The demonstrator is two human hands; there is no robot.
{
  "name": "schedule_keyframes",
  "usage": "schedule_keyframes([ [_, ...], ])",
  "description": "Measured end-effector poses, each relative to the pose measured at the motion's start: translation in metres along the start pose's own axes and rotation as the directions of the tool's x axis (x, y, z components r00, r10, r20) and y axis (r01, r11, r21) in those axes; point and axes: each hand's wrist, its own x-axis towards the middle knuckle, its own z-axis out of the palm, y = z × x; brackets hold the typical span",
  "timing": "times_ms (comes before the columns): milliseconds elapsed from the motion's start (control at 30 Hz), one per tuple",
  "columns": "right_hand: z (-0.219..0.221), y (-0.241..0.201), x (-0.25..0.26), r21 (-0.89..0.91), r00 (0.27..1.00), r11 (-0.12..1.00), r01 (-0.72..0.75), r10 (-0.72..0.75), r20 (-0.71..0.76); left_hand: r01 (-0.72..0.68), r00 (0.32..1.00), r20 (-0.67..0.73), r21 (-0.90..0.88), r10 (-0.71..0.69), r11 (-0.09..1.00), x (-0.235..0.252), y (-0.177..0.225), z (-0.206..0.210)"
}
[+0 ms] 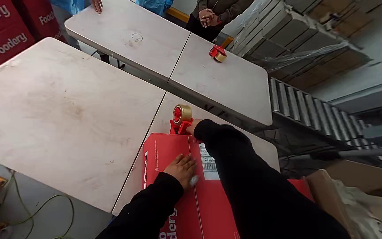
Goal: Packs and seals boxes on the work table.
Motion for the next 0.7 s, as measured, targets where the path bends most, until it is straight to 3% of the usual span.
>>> schedule_keyframes([
  [100, -0.017, 0.013, -0.029, 0.016, 0.998, 0.999, 0.031, -0.030, -0.050, 0.013, 1.000, 0.014, 0.035, -0.014, 0.999, -0.001, 0.002, -0.004],
  [167, -0.006, 0.037, -0.053, 0.061, 0.986, 0.996, 0.068, -0.058, -0.157, 0.000, 0.999, -0.041, 0.061, 0.003, 0.998, -0.002, 0.003, 0.000],
  [300, 0.071, 0.068, -0.078, 0.164, 0.933, 0.984, 0.062, 0.002, -0.361, -0.066, 0.990, -0.122, 0.043, 0.071, 0.997, -0.008, 0.004, 0.008],
  [400, 0.105, 0.075, -0.076, 0.238, 0.914, 0.970, 0.054, 0.048, -0.404, -0.087, 0.993, -0.085, -0.027, 0.084, 0.996, -0.052, 0.021, 0.020],
  [500, 0.136, 0.092, -0.097, 0.258, 0.915, 0.964, 0.070, 0.041, -0.401, 0.001, 0.974, -0.228, -0.031, -0.008, 1.000, -0.119, 0.044, 0.062],
  [633, 0.219, 0.148, -0.170, 0.216, 0.915, 0.973, 0.083, 0.012, -0.404, 0.115, 0.838, -0.538, 0.012, -0.090, 0.993, -0.173, 0.065, 0.112],
  [700, 0.272, 0.178, -0.214, 0.210, 0.900, 0.972, 0.107, -0.005, -0.436, 0.183, 0.822, -0.544, -0.027, -0.168, 0.983, -0.189, 0.079, 0.125],
])
